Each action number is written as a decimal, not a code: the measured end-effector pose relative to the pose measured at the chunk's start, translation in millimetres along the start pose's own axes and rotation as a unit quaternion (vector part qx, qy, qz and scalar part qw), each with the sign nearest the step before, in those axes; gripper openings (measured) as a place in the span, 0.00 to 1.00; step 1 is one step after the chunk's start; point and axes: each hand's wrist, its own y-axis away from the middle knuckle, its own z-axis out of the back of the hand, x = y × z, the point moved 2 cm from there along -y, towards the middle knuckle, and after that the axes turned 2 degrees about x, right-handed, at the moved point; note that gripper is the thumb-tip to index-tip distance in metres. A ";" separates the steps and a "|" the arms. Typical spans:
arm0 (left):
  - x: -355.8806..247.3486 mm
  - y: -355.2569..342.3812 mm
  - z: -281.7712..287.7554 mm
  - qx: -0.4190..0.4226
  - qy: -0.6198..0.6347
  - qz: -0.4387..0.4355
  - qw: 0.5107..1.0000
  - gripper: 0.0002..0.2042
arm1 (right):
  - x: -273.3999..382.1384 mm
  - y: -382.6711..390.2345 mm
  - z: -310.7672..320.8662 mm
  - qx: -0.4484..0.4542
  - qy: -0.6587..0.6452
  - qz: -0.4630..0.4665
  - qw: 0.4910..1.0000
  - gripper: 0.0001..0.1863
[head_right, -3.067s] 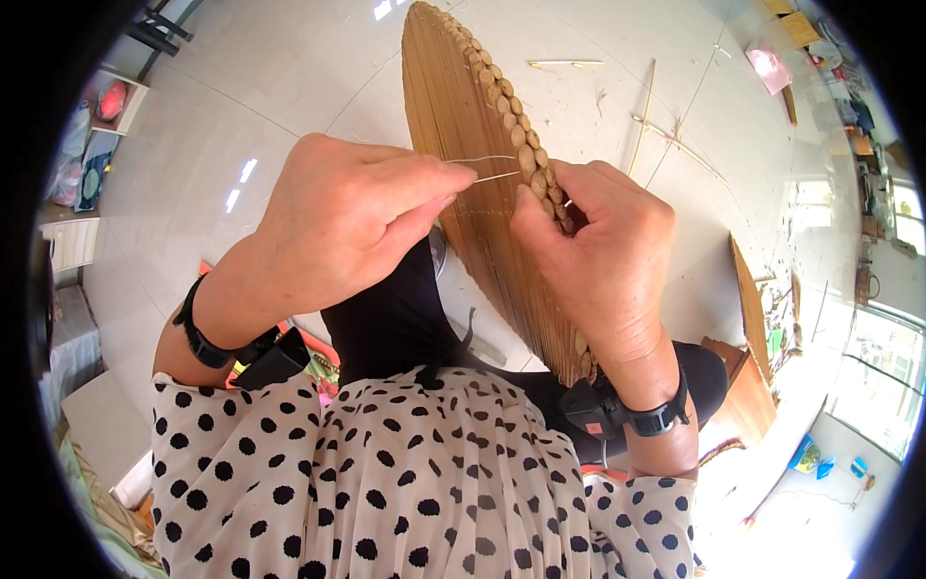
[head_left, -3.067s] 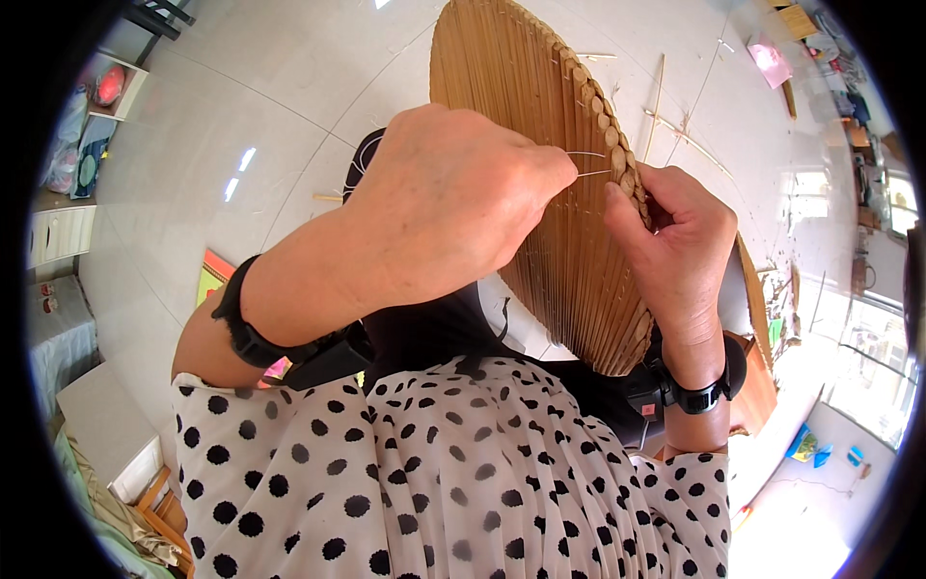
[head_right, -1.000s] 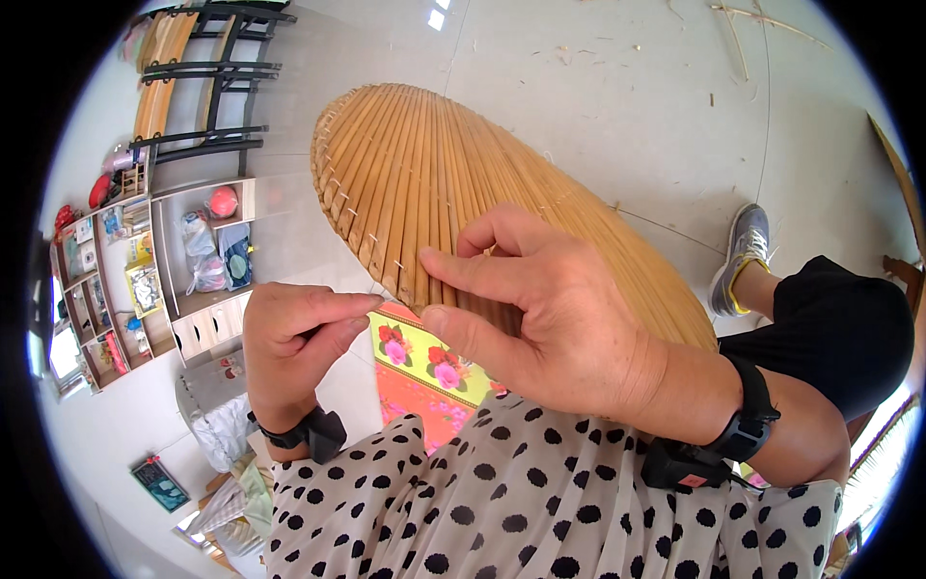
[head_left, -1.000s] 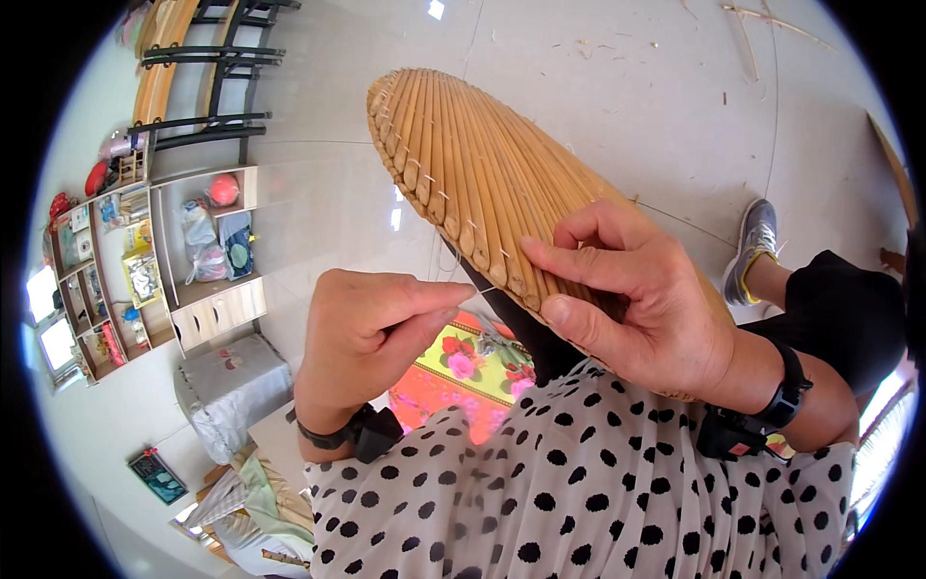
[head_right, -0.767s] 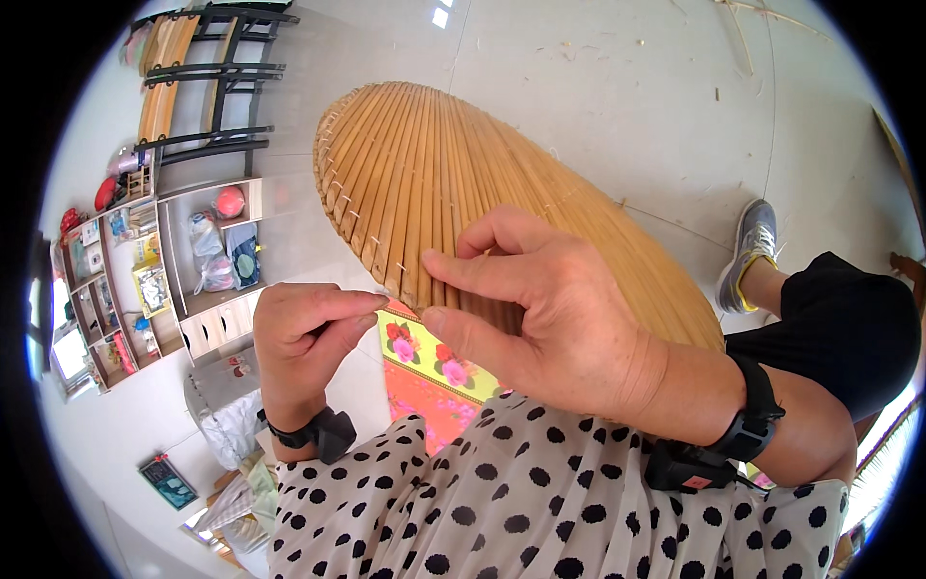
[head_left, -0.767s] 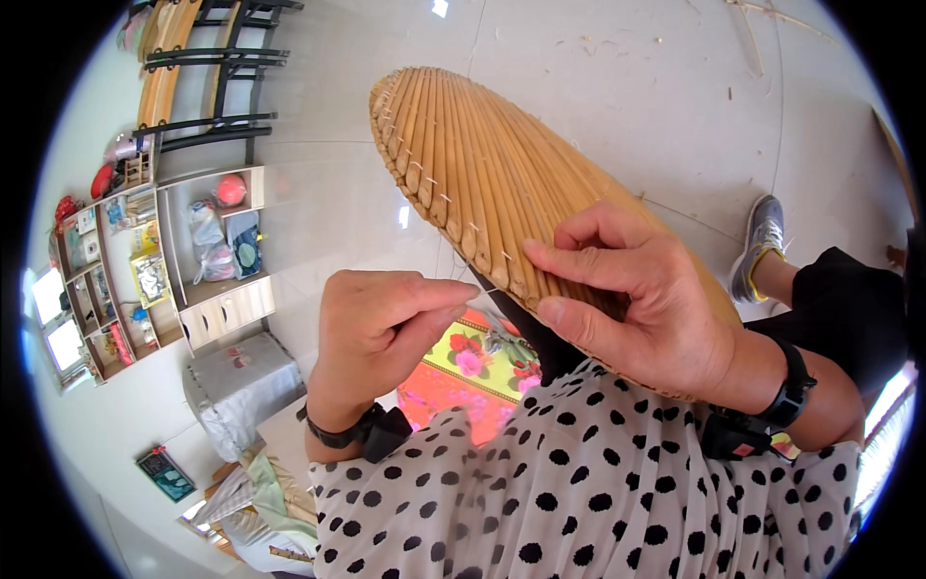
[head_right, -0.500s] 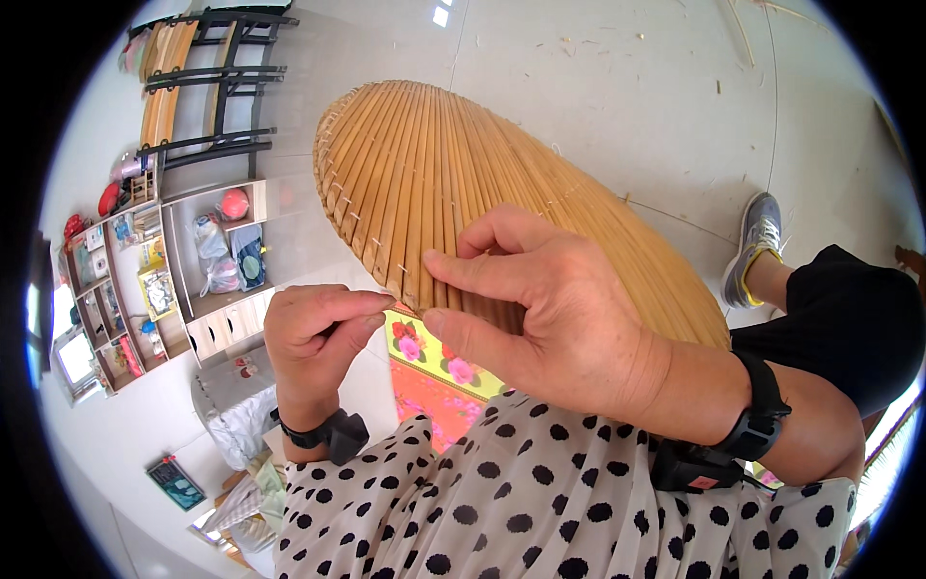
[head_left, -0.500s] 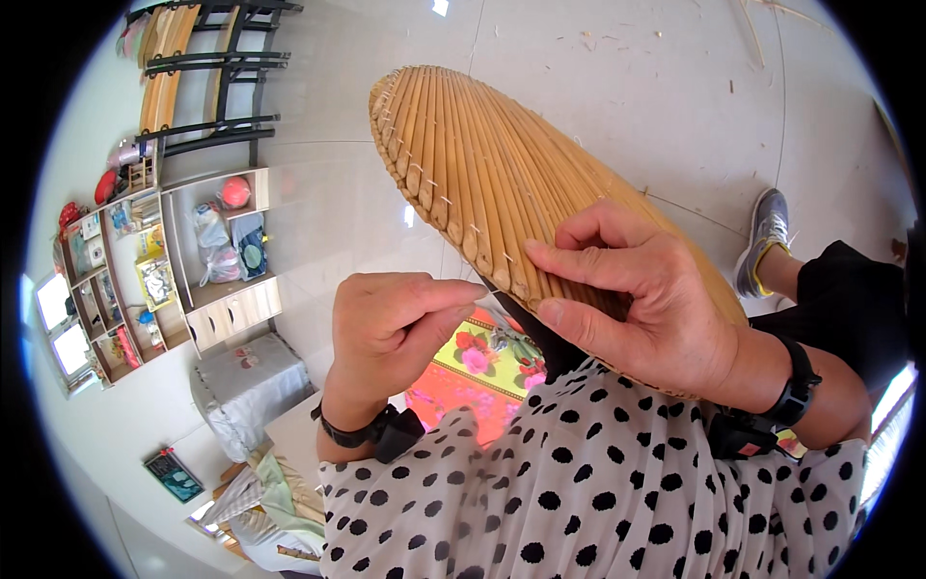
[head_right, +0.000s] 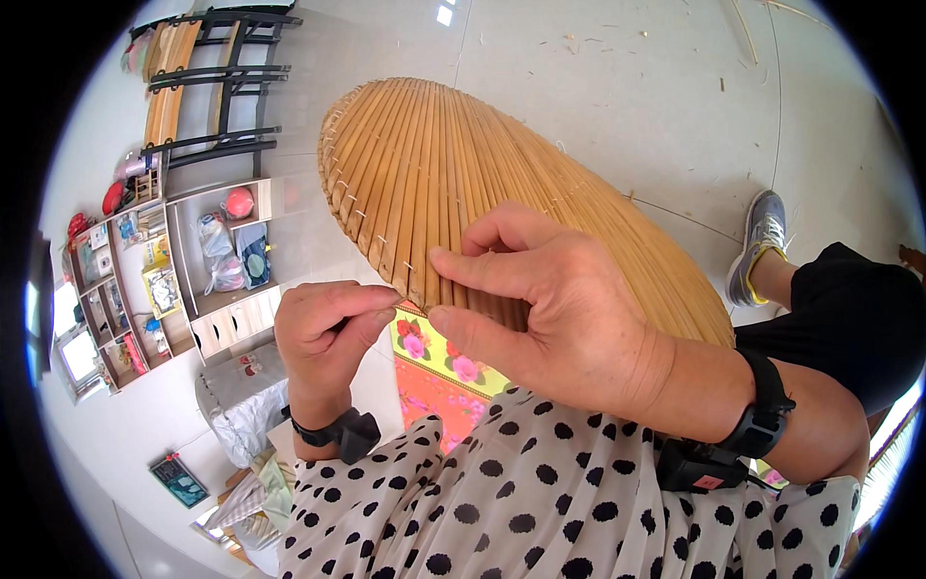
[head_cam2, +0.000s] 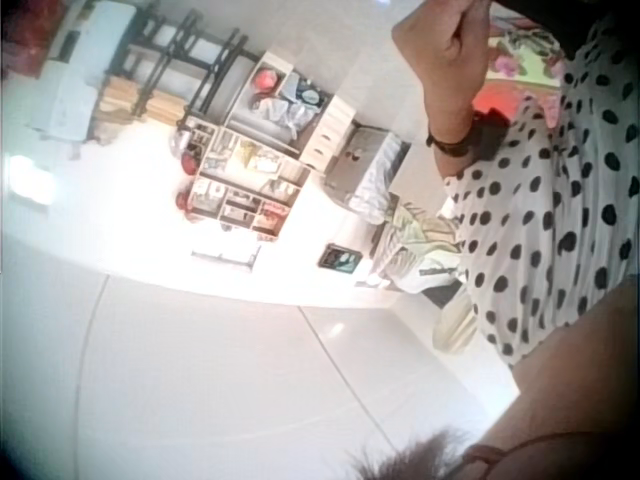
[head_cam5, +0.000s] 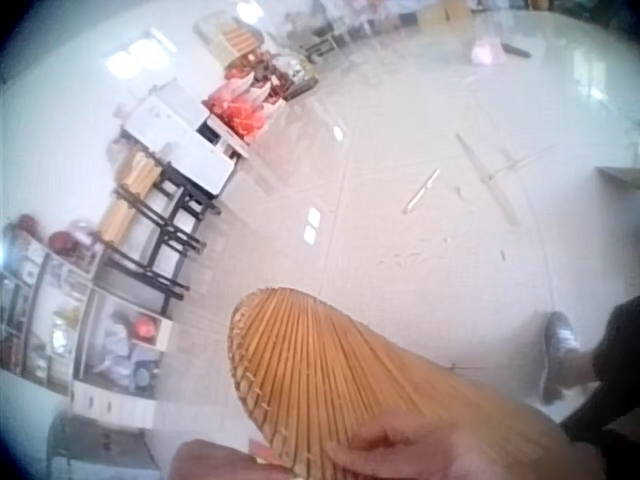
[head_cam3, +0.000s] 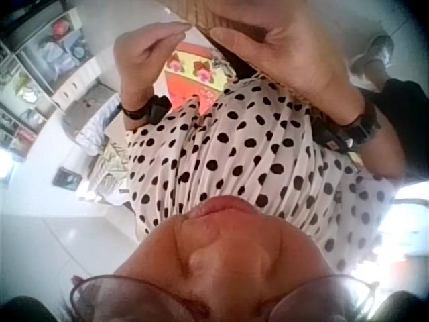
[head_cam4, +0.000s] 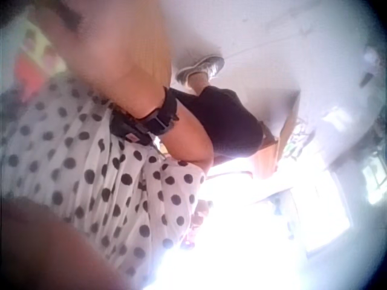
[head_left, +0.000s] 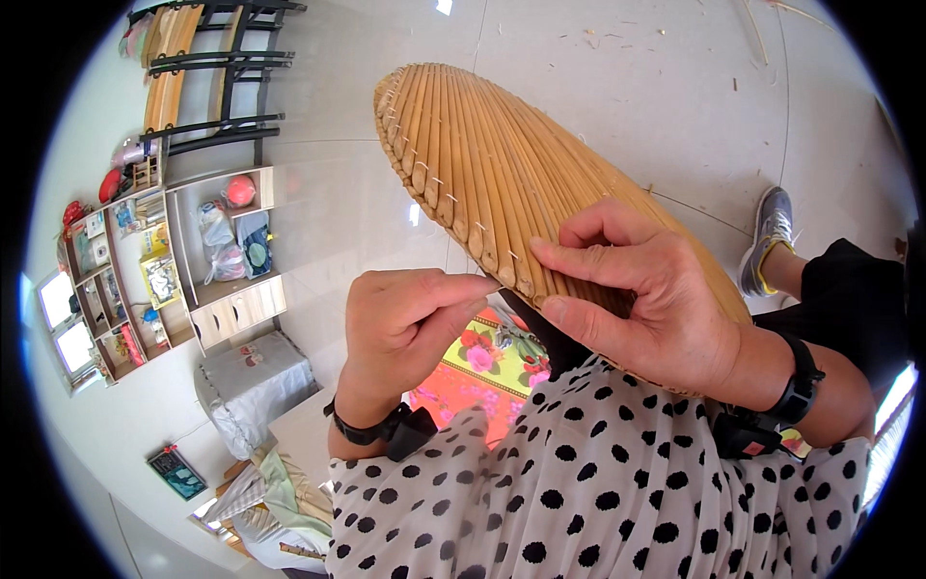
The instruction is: The person sews the edge of a large circular woven hat using a needle and thread, pulling the thread through the weave and along the rim.
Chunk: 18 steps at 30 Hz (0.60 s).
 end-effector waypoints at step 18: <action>-1.9 4.0 12.8 0.065 -0.029 0.050 0.996 0.06 | -4.5 -1.4 -1.2 -0.020 -0.020 0.004 1.000 0.18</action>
